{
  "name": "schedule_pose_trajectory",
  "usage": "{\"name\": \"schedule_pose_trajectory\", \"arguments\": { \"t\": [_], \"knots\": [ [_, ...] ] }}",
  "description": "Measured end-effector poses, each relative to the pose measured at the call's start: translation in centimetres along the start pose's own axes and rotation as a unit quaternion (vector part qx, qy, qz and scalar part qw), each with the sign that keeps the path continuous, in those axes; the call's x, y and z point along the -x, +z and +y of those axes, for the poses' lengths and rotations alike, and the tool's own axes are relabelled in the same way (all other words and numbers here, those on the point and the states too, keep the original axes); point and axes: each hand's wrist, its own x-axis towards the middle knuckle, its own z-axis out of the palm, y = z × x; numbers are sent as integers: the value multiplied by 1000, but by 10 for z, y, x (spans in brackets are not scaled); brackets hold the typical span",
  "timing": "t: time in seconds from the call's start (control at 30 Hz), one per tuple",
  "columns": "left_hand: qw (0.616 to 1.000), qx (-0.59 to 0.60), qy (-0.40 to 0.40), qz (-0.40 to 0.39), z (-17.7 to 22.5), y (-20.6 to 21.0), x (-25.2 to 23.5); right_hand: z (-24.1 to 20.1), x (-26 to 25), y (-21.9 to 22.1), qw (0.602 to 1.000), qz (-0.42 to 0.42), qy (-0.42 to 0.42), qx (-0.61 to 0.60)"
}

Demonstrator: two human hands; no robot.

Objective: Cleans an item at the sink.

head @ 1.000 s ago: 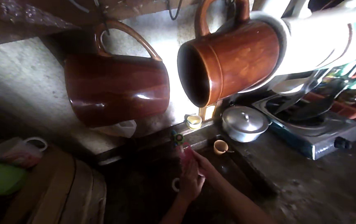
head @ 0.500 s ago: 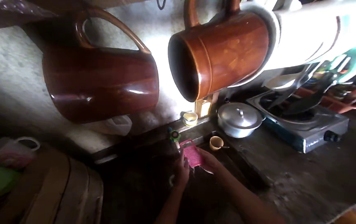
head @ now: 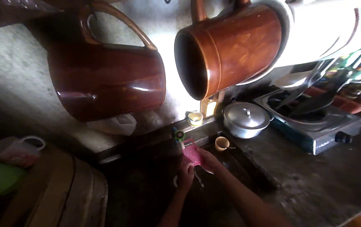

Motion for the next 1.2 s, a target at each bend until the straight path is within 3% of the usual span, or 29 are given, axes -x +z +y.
{"name": "schedule_pose_trajectory", "arguments": {
  "t": [0.3,0.57,0.73,0.9,1.0,1.2],
  "knots": [
    [986,98,-133,35,1,-5,-11,4,0,-2,1000,16,21,4],
    [955,139,-250,72,4,-12,-16,16,-4,22,976,9,79,204],
    [941,40,-335,22,10,-21,-30,15,-9,47,931,94,129,328],
    [935,82,-345,-5,-8,-22,-30,0,-19,41,947,42,100,303],
    [945,82,-316,-33,-7,-28,-30,-10,-20,31,961,57,91,256],
    [954,48,-285,-75,-14,-31,-34,-33,-12,28,952,16,180,247]
  ]
}}
